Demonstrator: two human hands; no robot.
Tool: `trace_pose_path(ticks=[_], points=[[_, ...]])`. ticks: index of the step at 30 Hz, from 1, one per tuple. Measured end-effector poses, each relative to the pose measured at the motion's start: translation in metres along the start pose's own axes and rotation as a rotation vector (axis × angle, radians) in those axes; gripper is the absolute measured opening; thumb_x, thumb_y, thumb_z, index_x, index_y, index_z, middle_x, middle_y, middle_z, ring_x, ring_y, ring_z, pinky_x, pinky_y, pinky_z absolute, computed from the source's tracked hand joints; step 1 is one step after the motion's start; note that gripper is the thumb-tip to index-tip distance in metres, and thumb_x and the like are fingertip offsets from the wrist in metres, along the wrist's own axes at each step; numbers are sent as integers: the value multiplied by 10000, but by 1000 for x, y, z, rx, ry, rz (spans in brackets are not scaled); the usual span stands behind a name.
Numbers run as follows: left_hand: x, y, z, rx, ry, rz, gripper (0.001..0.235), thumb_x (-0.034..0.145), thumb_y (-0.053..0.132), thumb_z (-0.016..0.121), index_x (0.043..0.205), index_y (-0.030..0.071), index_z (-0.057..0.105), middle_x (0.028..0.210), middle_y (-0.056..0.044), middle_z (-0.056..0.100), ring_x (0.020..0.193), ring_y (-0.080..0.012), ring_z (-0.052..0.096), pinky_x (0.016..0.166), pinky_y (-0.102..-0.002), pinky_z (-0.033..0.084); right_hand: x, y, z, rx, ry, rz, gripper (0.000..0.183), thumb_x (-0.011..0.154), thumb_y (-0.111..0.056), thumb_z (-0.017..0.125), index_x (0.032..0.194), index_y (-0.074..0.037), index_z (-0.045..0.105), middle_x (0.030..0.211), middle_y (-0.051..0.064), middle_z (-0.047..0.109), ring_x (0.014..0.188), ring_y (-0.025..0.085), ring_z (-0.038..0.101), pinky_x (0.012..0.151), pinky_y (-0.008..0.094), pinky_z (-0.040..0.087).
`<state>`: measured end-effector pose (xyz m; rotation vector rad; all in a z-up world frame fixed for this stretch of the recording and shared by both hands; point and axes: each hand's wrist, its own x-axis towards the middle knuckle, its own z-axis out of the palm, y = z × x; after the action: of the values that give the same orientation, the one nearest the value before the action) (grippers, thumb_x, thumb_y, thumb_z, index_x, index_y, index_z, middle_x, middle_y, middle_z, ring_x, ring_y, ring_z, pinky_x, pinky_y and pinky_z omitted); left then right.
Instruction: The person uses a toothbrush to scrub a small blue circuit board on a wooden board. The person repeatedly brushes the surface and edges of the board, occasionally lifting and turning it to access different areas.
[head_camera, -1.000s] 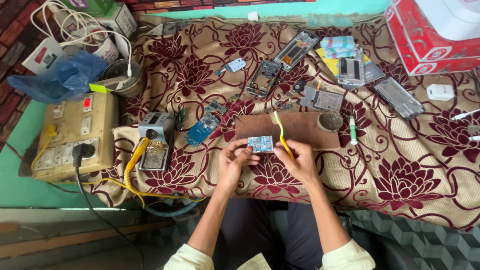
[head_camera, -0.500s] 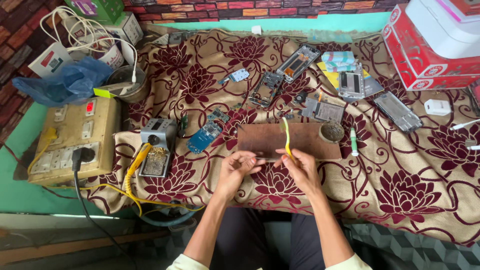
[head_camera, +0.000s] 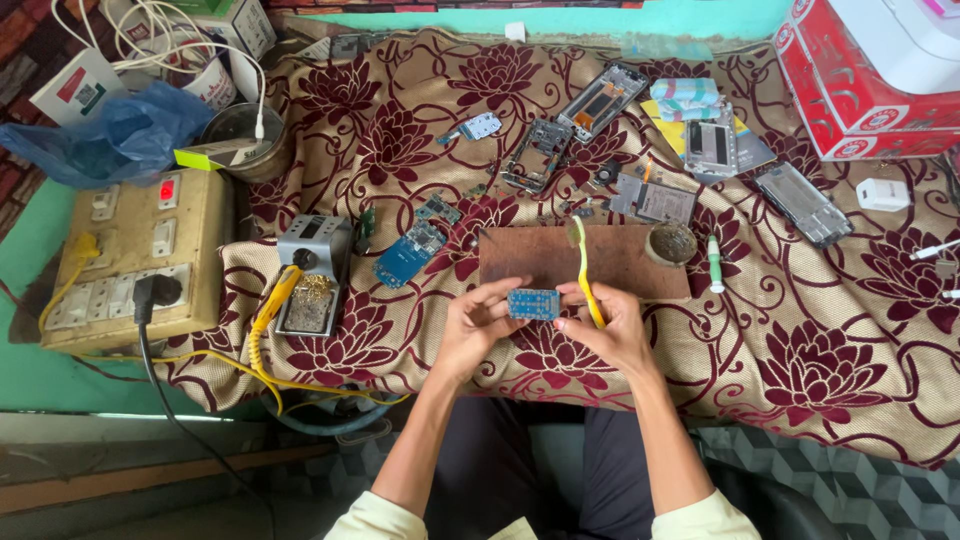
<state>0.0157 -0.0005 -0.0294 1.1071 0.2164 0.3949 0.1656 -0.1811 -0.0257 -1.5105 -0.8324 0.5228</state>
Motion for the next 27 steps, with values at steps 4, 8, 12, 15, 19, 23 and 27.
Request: trace_pose_path(ticks=[4,8,12,15,19,23,27], points=[[-1,7,-2,-145,-63,-43,649,759,-245,534,1353,6,605,1408,-158,653,1256,-229,673,1046,-381,584,1,2,2,52,-22,-18,418,761,-10,814,1161,63,719,851,6,711,600,-21,438,526,156,312],[1,1,-2,-111,-37,-46,601,818,-249,563,1373,-19,587,1353,-154,675,1199,-227,680,1035,-379,571,1,1,1,60,-10,-29,431,762,-2,803,1177,51,699,882,-14,725,618,-29,483,544,145,355],[5,-5,-3,-36,-16,-31,582,838,-222,593,1384,-23,573,1279,-137,712,1149,-214,694,1012,-347,577,0,6,2,-1,12,-33,452,765,7,826,1200,54,711,879,-7,724,630,-28,461,559,149,357],[4,-7,-4,26,-8,-9,530,888,-161,655,1396,-39,564,1274,-133,714,1140,-191,691,1010,-322,573,-1,14,2,-41,-9,40,511,693,-15,856,1182,15,712,842,-12,738,547,-28,409,475,158,307],[5,-14,-6,106,-74,21,564,922,-114,670,1462,-73,510,1270,-160,709,1162,-182,676,1015,-310,559,-3,31,1,-59,5,-18,191,788,-9,893,957,25,810,774,-2,677,615,-34,473,555,159,353],[6,-19,-2,128,-45,-23,644,912,-88,668,1505,-86,418,1272,-152,717,1117,-195,711,952,-310,601,-2,36,-3,-55,30,-13,171,780,-16,863,933,16,794,925,-19,734,563,-29,487,509,166,371],[5,-16,3,163,16,-81,683,899,-47,690,1519,-85,406,1172,-151,754,1000,-207,762,824,-301,654,0,31,-3,-31,42,-16,360,816,-45,837,1167,0,769,843,9,743,608,-19,503,536,172,395]])
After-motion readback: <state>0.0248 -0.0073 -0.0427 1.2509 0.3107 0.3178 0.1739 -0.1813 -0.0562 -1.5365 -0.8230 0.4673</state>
